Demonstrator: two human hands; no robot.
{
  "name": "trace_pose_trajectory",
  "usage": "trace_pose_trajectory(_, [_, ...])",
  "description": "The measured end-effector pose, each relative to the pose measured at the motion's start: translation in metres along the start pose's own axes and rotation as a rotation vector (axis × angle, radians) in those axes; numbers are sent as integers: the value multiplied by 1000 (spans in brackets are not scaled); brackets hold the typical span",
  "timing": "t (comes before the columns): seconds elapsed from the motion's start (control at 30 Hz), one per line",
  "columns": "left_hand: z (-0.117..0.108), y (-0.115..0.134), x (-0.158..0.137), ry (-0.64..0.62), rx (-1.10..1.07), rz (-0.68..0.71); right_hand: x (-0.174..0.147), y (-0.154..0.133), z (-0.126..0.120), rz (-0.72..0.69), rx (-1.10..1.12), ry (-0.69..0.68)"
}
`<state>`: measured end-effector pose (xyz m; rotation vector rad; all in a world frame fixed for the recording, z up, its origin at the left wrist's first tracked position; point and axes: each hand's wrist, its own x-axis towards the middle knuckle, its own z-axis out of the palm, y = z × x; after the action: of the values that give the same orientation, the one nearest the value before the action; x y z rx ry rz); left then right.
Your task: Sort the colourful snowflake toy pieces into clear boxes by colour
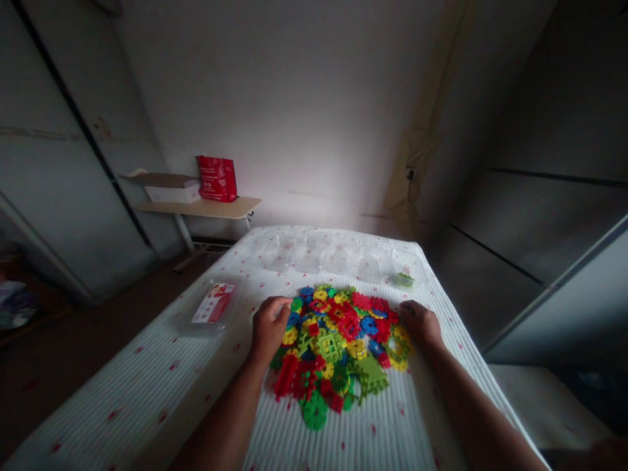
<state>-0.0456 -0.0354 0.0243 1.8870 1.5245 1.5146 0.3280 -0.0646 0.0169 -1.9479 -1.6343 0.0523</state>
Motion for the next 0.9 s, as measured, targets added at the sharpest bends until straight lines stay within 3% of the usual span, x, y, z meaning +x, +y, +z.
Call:
trace_pose_trajectory(0.3, [-3, 9, 0, -29, -10, -55, 2, 7, 6, -17, -22, 31])
trace_pose_trajectory(0.43, [-15, 29, -1, -244, 21, -108, 4, 14, 11, -45, -31, 40])
trace_pose_trajectory(0.67, [-63, 62, -14, -817, 186, 3, 4, 11, 9, -15, -54, 33])
trace_pose_trajectory(0.8, [-83, 63, -25, -862, 440, -53, 4, 6, 8, -8, -79, 33])
trace_pose_trajectory(0.9, [-83, 61, -36, -902, 480, -80, 4, 5, 8, -16, -89, 21])
